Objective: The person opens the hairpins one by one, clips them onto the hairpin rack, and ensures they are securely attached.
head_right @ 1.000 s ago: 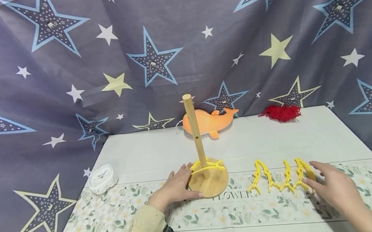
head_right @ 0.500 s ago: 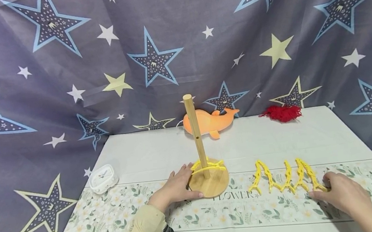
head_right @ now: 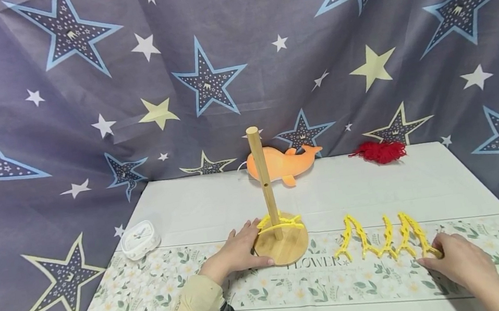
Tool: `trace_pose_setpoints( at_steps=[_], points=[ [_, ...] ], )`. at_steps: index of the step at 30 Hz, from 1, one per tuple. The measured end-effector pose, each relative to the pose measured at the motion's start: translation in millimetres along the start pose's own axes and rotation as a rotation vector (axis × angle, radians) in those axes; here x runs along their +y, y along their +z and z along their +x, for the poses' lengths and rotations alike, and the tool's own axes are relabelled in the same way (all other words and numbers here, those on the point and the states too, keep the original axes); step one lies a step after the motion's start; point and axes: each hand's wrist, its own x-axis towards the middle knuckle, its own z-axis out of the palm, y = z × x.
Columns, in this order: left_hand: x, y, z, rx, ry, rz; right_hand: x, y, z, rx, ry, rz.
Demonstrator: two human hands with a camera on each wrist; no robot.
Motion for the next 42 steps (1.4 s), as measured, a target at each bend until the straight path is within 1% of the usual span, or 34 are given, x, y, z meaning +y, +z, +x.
trace_pose_setpoints(
  at_steps=[9,13,16,19,21,23,26,30,33,40,42],
  points=[
    [0.9,0.0,-1.2,-0.004,0.008,-0.008,1,1,-2.8,0.074,0.041,0.038],
    [1.3,-0.8,-1.4,-0.003,0.015,-0.012,1,-2,-3.7,0.107,0.082,0.078],
    [1.2,-1.3,-1.1,-0.004,0.013,-0.005,-1,-5,-4.5,0.175,0.111,0.1],
    [0.6,-0.8,-0.5,-0.003,0.014,0.002,-5,-7,-6.1,0.287,0.108,0.122],
    [0.2,-0.3,-0.4,-0.002,0.016,0.001,-8,-8,-7.8,0.363,0.079,0.144],
    [-0.2,0.1,-0.4,0.001,0.016,-0.002,-12,-9,-9.3,0.421,0.042,0.167],
    [-0.4,0.4,-0.3,0.0,0.011,-0.005,-19,-11,-12.5,0.468,-0.022,0.198],
    [-0.3,0.3,-0.1,-0.001,0.007,-0.004,-27,-11,-17.0,0.476,-0.1,0.231],
    [-0.2,0.0,-0.3,0.0,0.009,-0.006,-36,-9,-19.2,0.463,-0.156,0.247],
    [-0.1,-0.3,-1.1,0.003,0.01,-0.01,-59,-6,-20.1,0.45,-0.31,0.311],
    [0.0,-0.5,-1.3,0.004,0.01,-0.009,-66,-5,-19.9,0.458,-0.356,0.321]
  ],
)
